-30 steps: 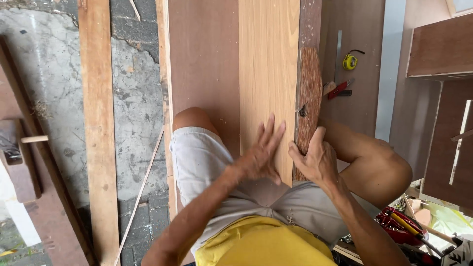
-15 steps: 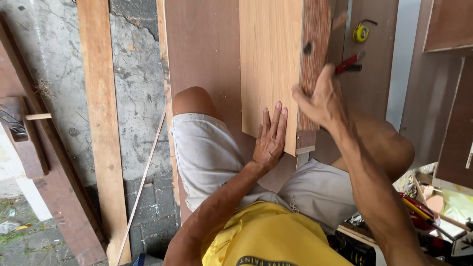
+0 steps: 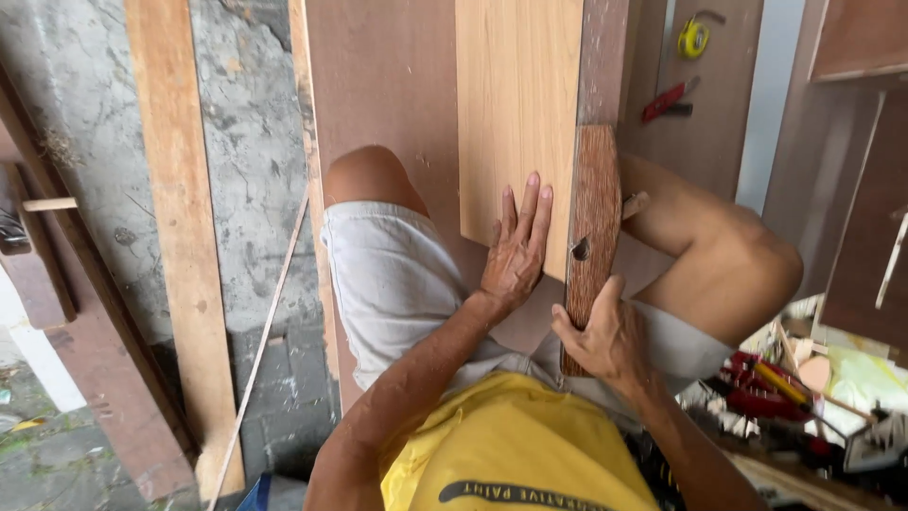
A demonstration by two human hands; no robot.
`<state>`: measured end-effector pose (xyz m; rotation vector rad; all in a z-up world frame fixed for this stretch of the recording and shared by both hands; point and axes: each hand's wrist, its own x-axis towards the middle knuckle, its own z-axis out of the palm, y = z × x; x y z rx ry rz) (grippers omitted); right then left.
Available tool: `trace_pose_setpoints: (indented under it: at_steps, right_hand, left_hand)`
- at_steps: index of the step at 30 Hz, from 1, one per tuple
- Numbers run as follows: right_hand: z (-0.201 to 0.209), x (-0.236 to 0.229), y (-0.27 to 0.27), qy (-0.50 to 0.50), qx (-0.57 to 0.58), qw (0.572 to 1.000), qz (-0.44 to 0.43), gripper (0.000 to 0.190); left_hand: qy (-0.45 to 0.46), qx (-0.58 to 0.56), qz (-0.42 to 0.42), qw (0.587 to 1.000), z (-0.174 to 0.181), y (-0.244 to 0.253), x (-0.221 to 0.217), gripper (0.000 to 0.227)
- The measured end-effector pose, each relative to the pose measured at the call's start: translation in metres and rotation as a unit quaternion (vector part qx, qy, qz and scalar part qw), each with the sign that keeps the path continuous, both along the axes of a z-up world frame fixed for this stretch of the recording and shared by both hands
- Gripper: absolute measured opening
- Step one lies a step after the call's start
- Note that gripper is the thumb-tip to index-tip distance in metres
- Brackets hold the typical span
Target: Using a manual hand plane to smooth and level the edge of a wooden board while sitting on the floor.
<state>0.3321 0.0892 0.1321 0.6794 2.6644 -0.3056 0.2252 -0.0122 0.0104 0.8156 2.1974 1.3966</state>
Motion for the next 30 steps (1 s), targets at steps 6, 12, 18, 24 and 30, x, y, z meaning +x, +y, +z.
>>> trace_pose_setpoints:
  at_steps: [6,12,18,24,30]
  right_hand:
    - [0.011,-0.079,0.015,0.066,-0.018,0.996,0.062,0.056]
    - [-0.001,0.082,-0.026,-0.084,0.086,0.992,-0.048,0.076]
    - [0.003,0.039,-0.017,-0.084,0.020,0.992,-0.090,0.060]
    - [-0.002,-0.110,0.030,0.102,-0.015,0.993,0.062,0.068]
    - [-0.046,-0.217,0.102,0.147,-0.015,0.984,0.104,0.042]
  left_hand:
    - [0.004,-0.007,0.003,1.000,-0.007,0.005,0.005,0.088]
    - [0.043,-0.015,0.010,0.999,-0.010,0.006,0.013,0.108]
    - [0.038,0.036,0.002,0.999,0.000,0.000,0.001,0.102]
    - [-0.008,0.046,-0.030,0.998,-0.003,-0.002,0.000,0.084]
    - [-0.011,0.047,-0.017,0.999,0.009,-0.007,-0.006,0.077]
